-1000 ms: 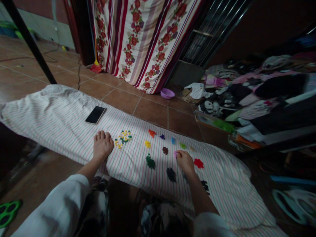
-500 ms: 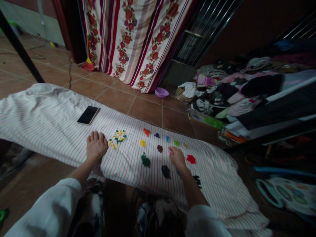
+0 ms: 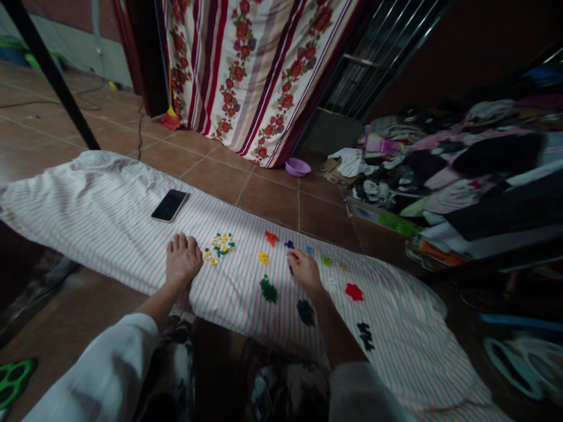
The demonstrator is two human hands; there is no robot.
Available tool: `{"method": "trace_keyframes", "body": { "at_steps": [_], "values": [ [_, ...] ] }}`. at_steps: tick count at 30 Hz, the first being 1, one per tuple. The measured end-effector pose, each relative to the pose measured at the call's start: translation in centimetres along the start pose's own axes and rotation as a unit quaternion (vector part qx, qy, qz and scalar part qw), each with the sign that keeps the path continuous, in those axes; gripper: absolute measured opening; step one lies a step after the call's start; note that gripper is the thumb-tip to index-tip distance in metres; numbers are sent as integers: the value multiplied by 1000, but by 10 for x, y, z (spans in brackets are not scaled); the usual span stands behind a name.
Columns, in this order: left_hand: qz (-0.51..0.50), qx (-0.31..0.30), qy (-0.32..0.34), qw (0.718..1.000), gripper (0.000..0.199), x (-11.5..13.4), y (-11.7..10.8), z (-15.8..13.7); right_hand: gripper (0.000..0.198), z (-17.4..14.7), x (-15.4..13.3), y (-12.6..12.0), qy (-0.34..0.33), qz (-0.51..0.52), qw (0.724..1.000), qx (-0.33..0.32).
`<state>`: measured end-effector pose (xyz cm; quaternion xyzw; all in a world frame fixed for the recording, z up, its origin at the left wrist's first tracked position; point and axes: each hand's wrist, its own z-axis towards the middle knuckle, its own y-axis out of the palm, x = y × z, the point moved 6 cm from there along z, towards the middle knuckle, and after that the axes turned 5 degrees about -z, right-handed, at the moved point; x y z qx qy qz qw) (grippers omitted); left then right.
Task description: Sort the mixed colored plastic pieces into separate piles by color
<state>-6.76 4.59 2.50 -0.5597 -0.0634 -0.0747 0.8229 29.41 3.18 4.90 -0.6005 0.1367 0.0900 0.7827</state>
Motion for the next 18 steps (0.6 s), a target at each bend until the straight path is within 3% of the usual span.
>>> {"method": "trace_keyframes", "body": {
  "at_steps": [6,9,13,18],
  "values": [
    [-7,2,-4,1000,37,0,1,1,25,14,-94,42,-116,69,989,-63],
    [-11,4,-6,1000,38,-1,2,1,25,14,-129,64,-143,60,982,-107],
    [-30,6,-7,1000,38,-2,3,1,24,18,-150,81,-130,29,981,-138],
    [-30,5,-9,999,38,-2,5,1,21,21,-157,89,-127,2,983,-136]
  ]
}}
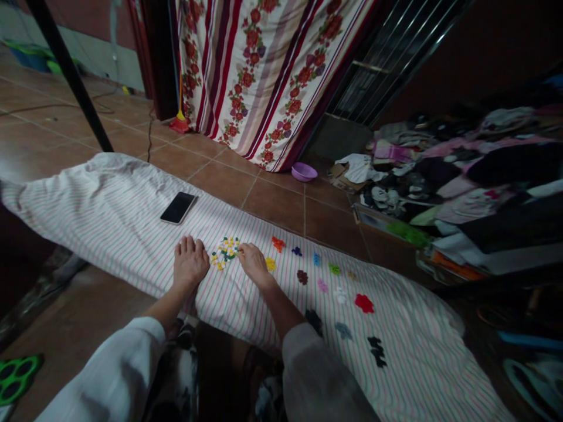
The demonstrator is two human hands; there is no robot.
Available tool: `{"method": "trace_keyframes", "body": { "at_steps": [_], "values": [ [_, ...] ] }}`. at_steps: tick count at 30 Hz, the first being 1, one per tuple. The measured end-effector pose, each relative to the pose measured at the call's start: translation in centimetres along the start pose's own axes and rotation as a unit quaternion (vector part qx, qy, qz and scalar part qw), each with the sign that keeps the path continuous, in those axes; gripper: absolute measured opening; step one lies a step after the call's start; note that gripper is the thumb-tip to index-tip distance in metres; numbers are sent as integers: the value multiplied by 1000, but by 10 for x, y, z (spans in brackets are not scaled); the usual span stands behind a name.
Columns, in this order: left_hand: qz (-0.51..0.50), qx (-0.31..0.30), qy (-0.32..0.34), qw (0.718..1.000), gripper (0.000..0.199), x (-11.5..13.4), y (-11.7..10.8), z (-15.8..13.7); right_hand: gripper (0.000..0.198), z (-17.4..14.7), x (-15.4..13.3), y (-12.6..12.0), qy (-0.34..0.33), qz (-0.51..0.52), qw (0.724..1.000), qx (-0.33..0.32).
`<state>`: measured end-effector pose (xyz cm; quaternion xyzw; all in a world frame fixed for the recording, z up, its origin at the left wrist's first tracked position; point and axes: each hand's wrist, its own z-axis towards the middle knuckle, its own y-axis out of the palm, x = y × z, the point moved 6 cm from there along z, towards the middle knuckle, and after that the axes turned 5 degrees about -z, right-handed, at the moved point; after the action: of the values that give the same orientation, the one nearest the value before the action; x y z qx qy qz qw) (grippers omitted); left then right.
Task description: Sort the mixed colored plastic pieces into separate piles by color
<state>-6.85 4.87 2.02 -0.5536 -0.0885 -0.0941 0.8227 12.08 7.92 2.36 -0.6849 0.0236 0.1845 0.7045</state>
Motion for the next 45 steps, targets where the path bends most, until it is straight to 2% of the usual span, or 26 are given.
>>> {"method": "trace_keyframes", "body": {
  "at_steps": [7,15,22,26,31,38,43,45],
  "values": [
    [32,9,7,999,37,1,0,-1,17,-2,-1,2,13,-14,1000,6],
    [27,10,8,1000,37,2,-3,-1,26,-5,10,5,6,54,997,56],
    [38,9,13,999,37,3,-5,-1,26,-19,29,-3,12,99,991,93],
    [42,8,19,999,36,4,-7,-2,27,-31,49,-12,16,131,983,124],
    [47,5,23,999,36,4,-7,-3,25,-54,98,-34,47,142,972,182],
    [56,-3,19,998,36,6,-9,-3,26,-103,209,-81,183,66,950,245],
    [64,-9,21,998,36,7,-9,-3,28,-139,283,-109,318,-39,921,221],
    [66,-10,22,998,35,8,-9,-2,29,-148,303,-116,341,-52,914,213]
  ]
}}
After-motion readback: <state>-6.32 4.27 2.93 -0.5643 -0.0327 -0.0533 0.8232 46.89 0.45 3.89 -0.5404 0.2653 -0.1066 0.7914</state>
